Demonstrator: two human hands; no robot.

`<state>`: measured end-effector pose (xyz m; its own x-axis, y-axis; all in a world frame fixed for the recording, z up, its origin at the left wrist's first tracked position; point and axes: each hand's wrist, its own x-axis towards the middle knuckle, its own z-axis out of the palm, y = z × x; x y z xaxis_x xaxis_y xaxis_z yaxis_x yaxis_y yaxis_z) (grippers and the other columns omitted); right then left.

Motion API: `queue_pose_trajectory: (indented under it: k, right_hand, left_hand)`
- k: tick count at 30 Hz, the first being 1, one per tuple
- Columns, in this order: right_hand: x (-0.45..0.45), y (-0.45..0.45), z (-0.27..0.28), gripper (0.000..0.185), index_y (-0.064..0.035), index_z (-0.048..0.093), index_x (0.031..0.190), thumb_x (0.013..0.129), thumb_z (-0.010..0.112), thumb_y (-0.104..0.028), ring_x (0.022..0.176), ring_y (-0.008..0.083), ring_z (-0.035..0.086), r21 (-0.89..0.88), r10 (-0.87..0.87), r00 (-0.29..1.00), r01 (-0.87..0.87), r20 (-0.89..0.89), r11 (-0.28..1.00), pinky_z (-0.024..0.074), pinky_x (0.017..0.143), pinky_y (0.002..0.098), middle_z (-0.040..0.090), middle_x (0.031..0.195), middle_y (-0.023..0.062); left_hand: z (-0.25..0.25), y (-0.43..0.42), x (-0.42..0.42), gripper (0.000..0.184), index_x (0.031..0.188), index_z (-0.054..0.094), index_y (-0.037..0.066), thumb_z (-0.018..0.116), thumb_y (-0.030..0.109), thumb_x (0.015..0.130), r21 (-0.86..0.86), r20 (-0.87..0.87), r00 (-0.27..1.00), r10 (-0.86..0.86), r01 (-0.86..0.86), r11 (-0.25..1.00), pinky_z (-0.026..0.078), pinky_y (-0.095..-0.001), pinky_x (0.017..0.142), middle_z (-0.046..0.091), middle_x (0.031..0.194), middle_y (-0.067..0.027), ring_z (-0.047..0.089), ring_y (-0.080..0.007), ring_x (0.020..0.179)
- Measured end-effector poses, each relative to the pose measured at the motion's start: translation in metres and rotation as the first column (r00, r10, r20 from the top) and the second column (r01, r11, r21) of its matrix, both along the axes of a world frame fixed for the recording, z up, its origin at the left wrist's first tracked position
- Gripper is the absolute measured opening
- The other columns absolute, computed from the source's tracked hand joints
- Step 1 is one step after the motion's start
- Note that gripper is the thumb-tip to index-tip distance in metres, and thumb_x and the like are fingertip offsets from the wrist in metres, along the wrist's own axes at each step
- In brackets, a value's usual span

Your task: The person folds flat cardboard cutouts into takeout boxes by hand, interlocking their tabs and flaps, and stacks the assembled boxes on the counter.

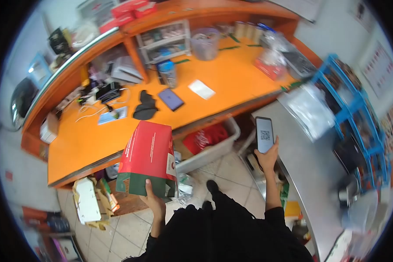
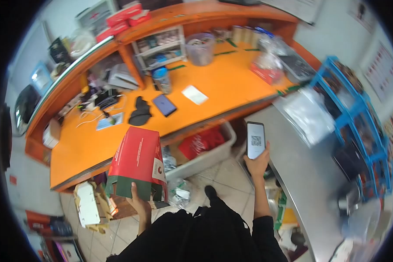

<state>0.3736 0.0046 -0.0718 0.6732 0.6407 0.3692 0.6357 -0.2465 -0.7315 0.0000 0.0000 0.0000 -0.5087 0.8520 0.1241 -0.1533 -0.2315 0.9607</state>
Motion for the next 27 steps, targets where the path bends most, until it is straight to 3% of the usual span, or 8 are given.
queue_pose_trajectory:
  k: [2,6,9,13,15,17,19,27]
  right_hand:
    - [0.014,-0.051,-0.003,0.097,-0.0041,0.017,0.13,0.05,0.07,-0.017,0.099,0.0414,0.043,-0.036,-0.191,0.98,0.193,0.057,0.981,0.034,0.088,0.0436,0.043,0.108,0.0275]
    - [0.07,-0.223,-0.025,0.095,-0.0054,0.018,0.13,0.05,0.068,-0.019,0.099,0.0402,0.043,-0.172,-0.53,0.84,0.543,0.117,0.822,0.0365,0.086,0.0429,0.045,0.105,0.026]
    - [0.094,-0.299,-0.043,0.093,-0.0046,0.019,0.129,0.051,0.067,-0.02,0.098,0.04,0.044,-0.224,-0.647,0.753,0.655,0.12,0.721,0.0366,0.086,0.0424,0.044,0.107,0.0258]
    - [0.144,-0.366,-0.053,0.091,-0.0038,0.023,0.128,0.055,0.072,-0.03,0.104,0.039,0.041,-0.244,-0.621,0.74,0.672,0.26,0.699,0.0357,0.087,0.042,0.042,0.112,0.0272]
    - [0.145,-0.391,-0.055,0.09,-0.0057,0.025,0.128,0.058,0.073,-0.034,0.11,0.0404,0.036,-0.262,-0.626,0.761,0.647,0.169,0.716,0.0335,0.09,0.0427,0.037,0.119,0.028]
    - [0.143,-0.406,-0.062,0.085,-0.0082,0.027,0.128,0.06,0.073,-0.033,0.115,0.0423,0.031,-0.182,-0.514,0.811,0.57,0.279,0.801,0.0307,0.094,0.0438,0.028,0.127,0.0277]
    - [0.131,-0.42,-0.061,0.072,-0.0098,0.038,0.121,0.063,0.072,-0.033,0.115,0.0433,0.032,-0.169,-0.46,0.862,0.497,0.214,0.851,0.0327,0.093,0.0433,0.017,0.132,0.0282]
    - [0.173,-0.426,-0.043,0.049,-0.008,0.047,0.116,0.076,0.057,-0.035,0.115,0.0432,0.03,-0.293,-0.379,0.894,0.439,0.241,0.849,0.0291,0.093,0.0451,0.021,0.131,0.0279]
  left_hand:
    - [0.002,0.015,0.005,0.04,0.114,0.04,-0.001,0.054,0.019,0.082,-0.027,0.162,0.978,-0.132,0.138,0.99,0.042,-0.031,0.081,0.048,0.108,-0.0109,0.05,-0.0188,0.097]
    - [-0.003,-0.033,0.055,0.04,0.113,0.04,0.001,0.054,0.02,0.082,-0.113,0.35,0.905,-0.241,0.297,0.948,0.043,-0.031,0.078,0.048,0.107,-0.0105,0.051,-0.0184,0.094]
    - [0.003,-0.035,0.082,0.035,0.115,0.04,0.0,0.049,0.018,0.085,-0.071,0.285,0.89,-0.356,0.39,0.918,0.041,-0.0285,0.08,0.049,0.107,-0.0083,0.049,-0.0156,0.095]
    - [0.02,-0.052,0.139,0.033,0.114,0.041,0.001,0.049,0.016,0.085,-0.02,0.337,0.825,-0.455,0.489,0.872,0.043,-0.0279,0.078,0.049,0.106,-0.0077,0.05,-0.0148,0.094]
    - [0.022,-0.061,0.158,0.035,0.115,0.04,0.002,0.05,0.016,0.085,-0.021,0.325,0.793,-0.516,0.551,0.834,0.044,-0.0281,0.076,0.048,0.108,-0.0077,0.051,-0.0152,0.094]
    - [0.026,-0.072,0.18,0.037,0.116,0.038,0.003,0.051,0.017,0.084,0.034,0.338,0.759,-0.557,0.581,0.813,0.045,-0.0285,0.076,0.048,0.108,-0.0077,0.051,-0.0156,0.094]
    - [0.028,-0.083,0.205,0.04,0.117,0.037,0.003,0.053,0.018,0.083,0.024,0.335,0.767,-0.548,0.574,0.818,0.046,-0.0293,0.076,0.048,0.108,-0.0078,0.052,-0.016,0.094]
    - [0.034,-0.137,0.32,0.037,0.112,0.042,0.002,0.053,0.022,0.083,0.019,0.241,0.824,-0.512,0.524,0.852,0.047,-0.0286,0.073,0.05,0.103,-0.0075,0.053,-0.0157,0.09]
